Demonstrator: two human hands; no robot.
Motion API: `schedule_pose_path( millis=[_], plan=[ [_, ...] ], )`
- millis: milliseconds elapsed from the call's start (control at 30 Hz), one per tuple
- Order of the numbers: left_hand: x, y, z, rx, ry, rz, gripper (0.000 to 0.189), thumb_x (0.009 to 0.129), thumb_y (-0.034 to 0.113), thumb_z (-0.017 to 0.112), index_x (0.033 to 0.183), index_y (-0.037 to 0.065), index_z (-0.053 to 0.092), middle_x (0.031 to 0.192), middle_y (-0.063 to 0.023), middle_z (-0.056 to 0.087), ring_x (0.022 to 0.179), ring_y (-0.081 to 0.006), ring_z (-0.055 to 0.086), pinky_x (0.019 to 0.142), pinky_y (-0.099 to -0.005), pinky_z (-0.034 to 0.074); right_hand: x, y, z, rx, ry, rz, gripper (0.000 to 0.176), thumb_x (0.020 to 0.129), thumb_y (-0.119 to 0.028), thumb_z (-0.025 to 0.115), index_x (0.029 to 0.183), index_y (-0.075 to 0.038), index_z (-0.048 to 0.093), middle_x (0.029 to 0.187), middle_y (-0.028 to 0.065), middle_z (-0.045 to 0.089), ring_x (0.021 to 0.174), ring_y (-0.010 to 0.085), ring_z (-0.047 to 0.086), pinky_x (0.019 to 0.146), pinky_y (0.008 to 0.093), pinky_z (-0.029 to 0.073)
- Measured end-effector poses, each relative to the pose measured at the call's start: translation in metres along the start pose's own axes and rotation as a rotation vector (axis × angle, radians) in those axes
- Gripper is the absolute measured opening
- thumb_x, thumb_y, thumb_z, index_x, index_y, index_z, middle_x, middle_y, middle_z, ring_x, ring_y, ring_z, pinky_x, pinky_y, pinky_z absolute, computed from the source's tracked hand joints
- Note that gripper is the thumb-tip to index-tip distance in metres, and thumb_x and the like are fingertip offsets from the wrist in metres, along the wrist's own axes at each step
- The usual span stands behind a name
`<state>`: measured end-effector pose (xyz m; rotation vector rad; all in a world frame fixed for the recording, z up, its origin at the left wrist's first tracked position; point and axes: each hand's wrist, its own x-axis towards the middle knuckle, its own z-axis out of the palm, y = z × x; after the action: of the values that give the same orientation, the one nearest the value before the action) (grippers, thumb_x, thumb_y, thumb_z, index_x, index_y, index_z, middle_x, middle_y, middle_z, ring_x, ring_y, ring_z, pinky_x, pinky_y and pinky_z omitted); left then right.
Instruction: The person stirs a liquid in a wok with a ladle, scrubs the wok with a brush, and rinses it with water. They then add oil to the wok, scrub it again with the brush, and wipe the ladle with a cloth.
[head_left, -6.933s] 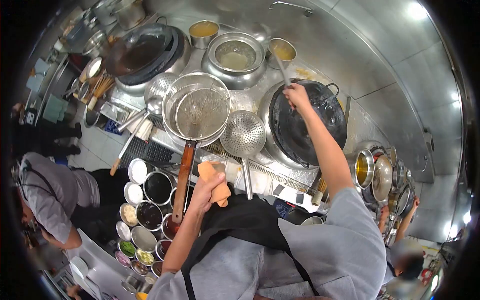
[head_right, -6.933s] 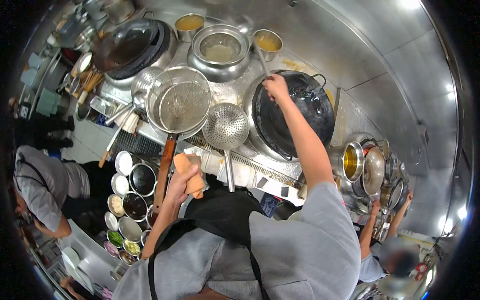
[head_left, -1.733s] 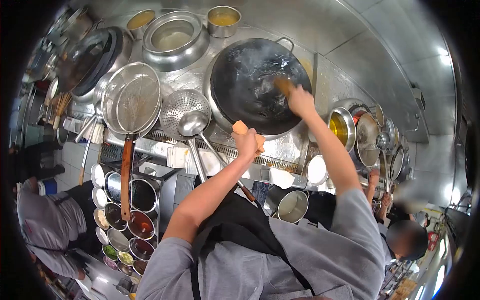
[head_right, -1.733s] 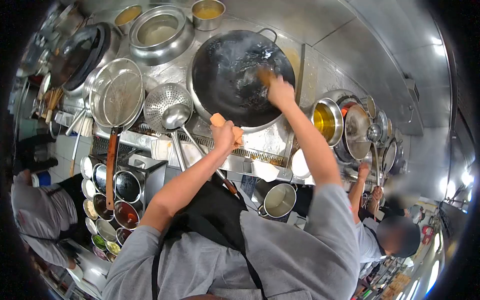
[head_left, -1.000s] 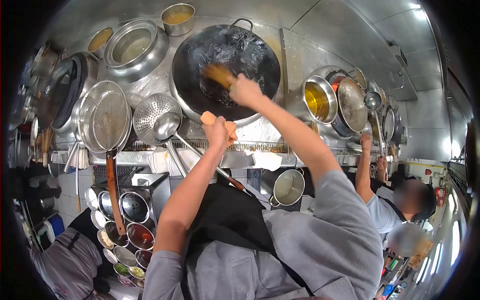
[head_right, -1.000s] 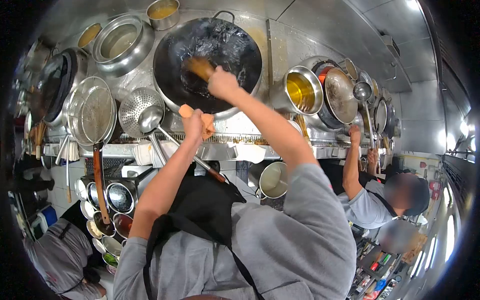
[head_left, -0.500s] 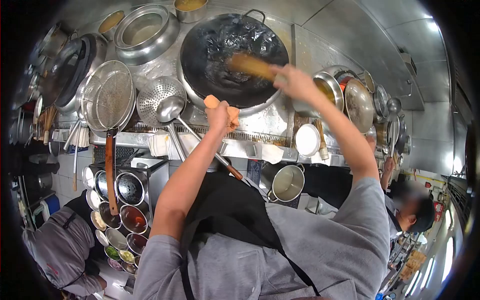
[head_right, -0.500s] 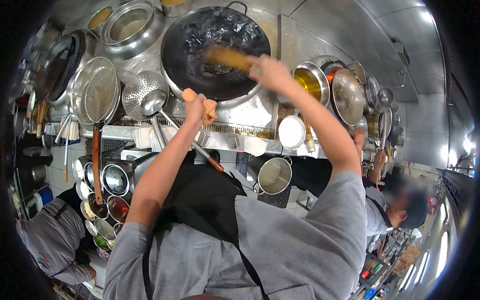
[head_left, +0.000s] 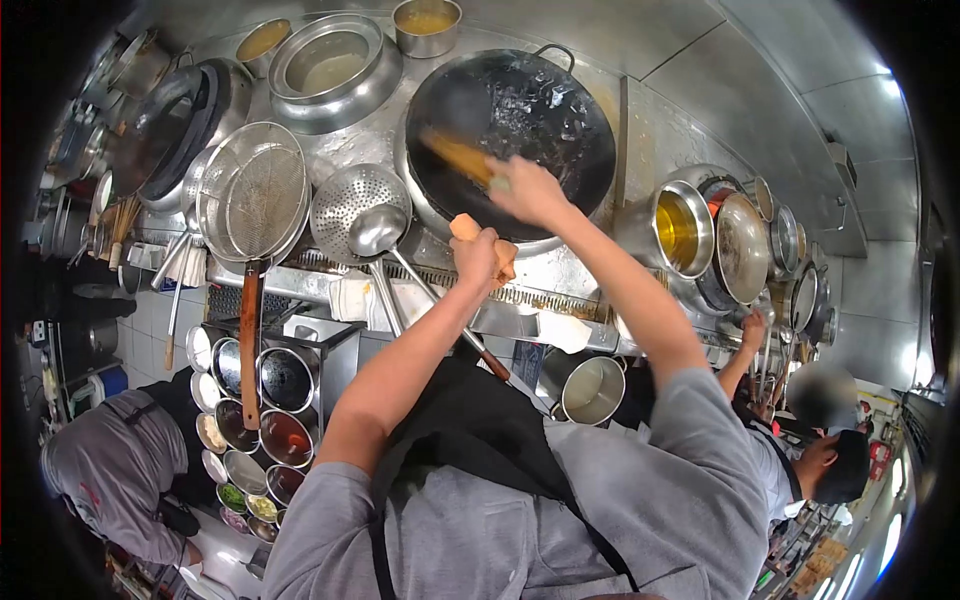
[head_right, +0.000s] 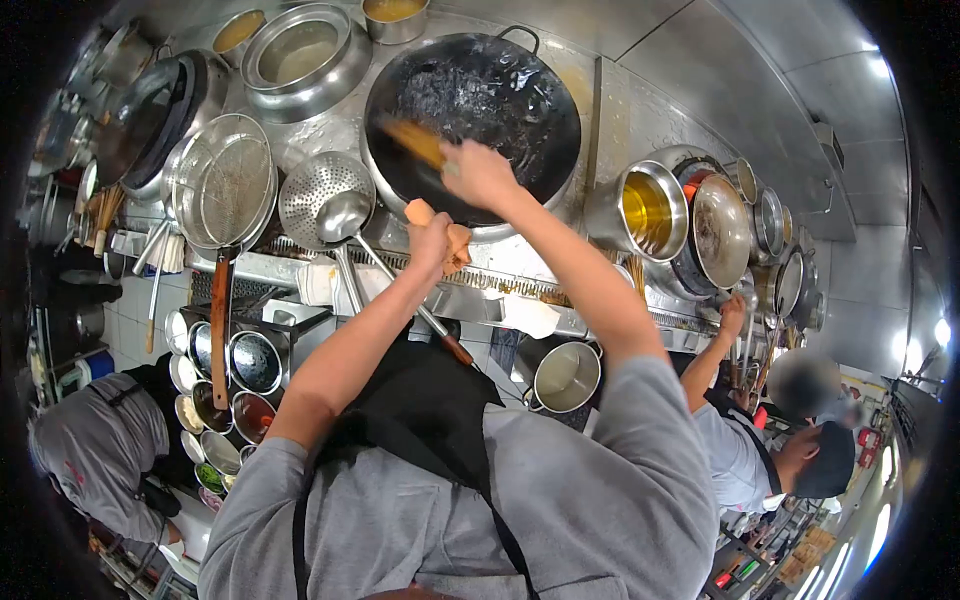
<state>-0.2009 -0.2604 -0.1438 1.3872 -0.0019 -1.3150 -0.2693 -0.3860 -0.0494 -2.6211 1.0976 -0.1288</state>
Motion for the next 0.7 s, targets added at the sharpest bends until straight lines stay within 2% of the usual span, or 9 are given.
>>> schedule_pose_path(
  millis=[100, 167, 267, 333, 433, 500, 533, 633, 700],
  plan=[
    [0.024, -0.026, -0.003, 0.001, 0.020, 0.061, 0.048, 0.080, 0.016, 0.060, 0.115, -0.001, 0.031, 0.093, -0.0221, 0.054, 0.060, -0.0272, 0.063, 0.039, -0.0429, 0.049, -0.061, -0.001, -0.051, -0.167, -0.276, -0.097, 0.046, 0.082, -0.026, 0.067, 0.127, -0.019, 0.060, 0.109, 0.0160, 0.061, 0.088, 0.0385, 0.069, 0.078, 0.0471, 0.056],
    [0.003, -0.002, 0.001, -0.032, -0.018, -0.003, 0.049, 0.080, 0.016, 0.060, 0.116, -0.001, 0.031, 0.096, -0.0223, 0.054, 0.062, -0.0271, 0.064, 0.040, -0.0427, 0.049, -0.054, 0.043, -0.047, -0.567, -0.430, 0.078, 0.040, 0.083, -0.024, 0.068, 0.122, -0.015, 0.062, 0.110, 0.0142, 0.063, 0.091, 0.0357, 0.071, 0.075, 0.0460, 0.057],
    [-0.004, 0.005, 0.002, -0.043, -0.028, -0.034, 0.050, 0.080, 0.017, 0.061, 0.116, -0.002, 0.031, 0.096, -0.0222, 0.055, 0.062, -0.0277, 0.064, 0.041, -0.0430, 0.050, 0.004, 0.110, -0.022, -0.470, -0.038, 0.227, 0.026, 0.087, -0.018, 0.056, 0.110, -0.012, 0.066, 0.101, 0.0197, 0.067, 0.090, 0.0386, 0.069, 0.076, 0.0494, 0.056],
    [-0.003, 0.000, -0.001, -0.013, -0.013, -0.004, 0.051, 0.080, 0.017, 0.061, 0.116, -0.003, 0.032, 0.095, -0.0221, 0.055, 0.062, -0.0280, 0.064, 0.041, -0.0430, 0.050, 0.052, 0.107, -0.008, -0.152, -0.009, 0.454, 0.042, 0.084, -0.031, 0.059, 0.123, -0.017, 0.067, 0.104, 0.0192, 0.071, 0.099, 0.0367, 0.068, 0.084, 0.0479, 0.055],
    [0.004, -0.008, 0.000, 0.001, 0.053, 0.039, 0.014, 0.080, 0.009, 0.059, 0.086, -0.002, 0.053, 0.077, -0.0109, 0.061, 0.060, -0.0226, 0.065, 0.052, -0.0370, 0.053, 0.050, 0.040, 0.008, -0.105, 0.065, 0.291, 0.029, 0.086, -0.028, 0.056, 0.106, -0.011, 0.069, 0.101, 0.0232, 0.069, 0.095, 0.0403, 0.068, 0.082, 0.0481, 0.056],
    [0.040, -0.045, -0.008, 0.069, 0.077, 0.121, 0.014, 0.080, 0.009, 0.059, 0.086, -0.002, 0.053, 0.076, -0.0112, 0.061, 0.059, -0.0227, 0.065, 0.051, -0.0372, 0.053, 0.010, 0.006, 0.003, -0.175, -0.014, 0.050, 0.026, 0.085, -0.023, 0.057, 0.105, -0.010, 0.067, 0.098, 0.0216, 0.065, 0.084, 0.0409, 0.069, 0.075, 0.0506, 0.056],
    [0.040, -0.042, -0.008, 0.076, 0.059, 0.099, 0.020, 0.080, 0.011, 0.059, 0.090, -0.004, 0.051, 0.081, -0.0134, 0.061, 0.064, -0.0244, 0.065, 0.056, -0.0378, 0.053, -0.019, 0.001, 0.000, -0.181, -0.089, -0.022, 0.040, 0.085, -0.024, 0.060, 0.125, -0.017, 0.060, 0.106, 0.0201, 0.061, 0.090, 0.0405, 0.067, 0.079, 0.0497, 0.055],
    [-0.007, 0.008, -0.003, 0.065, -0.056, -0.103, 0.053, 0.077, 0.021, 0.063, 0.113, -0.010, 0.040, 0.103, -0.0245, 0.058, 0.088, -0.0332, 0.065, 0.079, -0.0405, 0.054, -0.068, 0.027, -0.031, -0.390, -0.357, 0.002, 0.040, 0.085, -0.020, 0.062, 0.125, -0.014, 0.059, 0.111, 0.0170, 0.060, 0.085, 0.0379, 0.070, 0.076, 0.0467, 0.057],
    [0.016, -0.020, -0.009, 0.100, -0.006, -0.009, 0.052, 0.077, 0.020, 0.063, 0.114, -0.010, 0.040, 0.105, -0.0247, 0.058, 0.084, -0.0321, 0.066, 0.074, -0.0414, 0.055, -0.050, 0.090, -0.026, -0.594, -0.245, 0.180, 0.036, 0.086, -0.012, 0.058, 0.122, -0.006, 0.058, 0.113, 0.0153, 0.060, 0.089, 0.0364, 0.070, 0.077, 0.0474, 0.057]
  ],
)
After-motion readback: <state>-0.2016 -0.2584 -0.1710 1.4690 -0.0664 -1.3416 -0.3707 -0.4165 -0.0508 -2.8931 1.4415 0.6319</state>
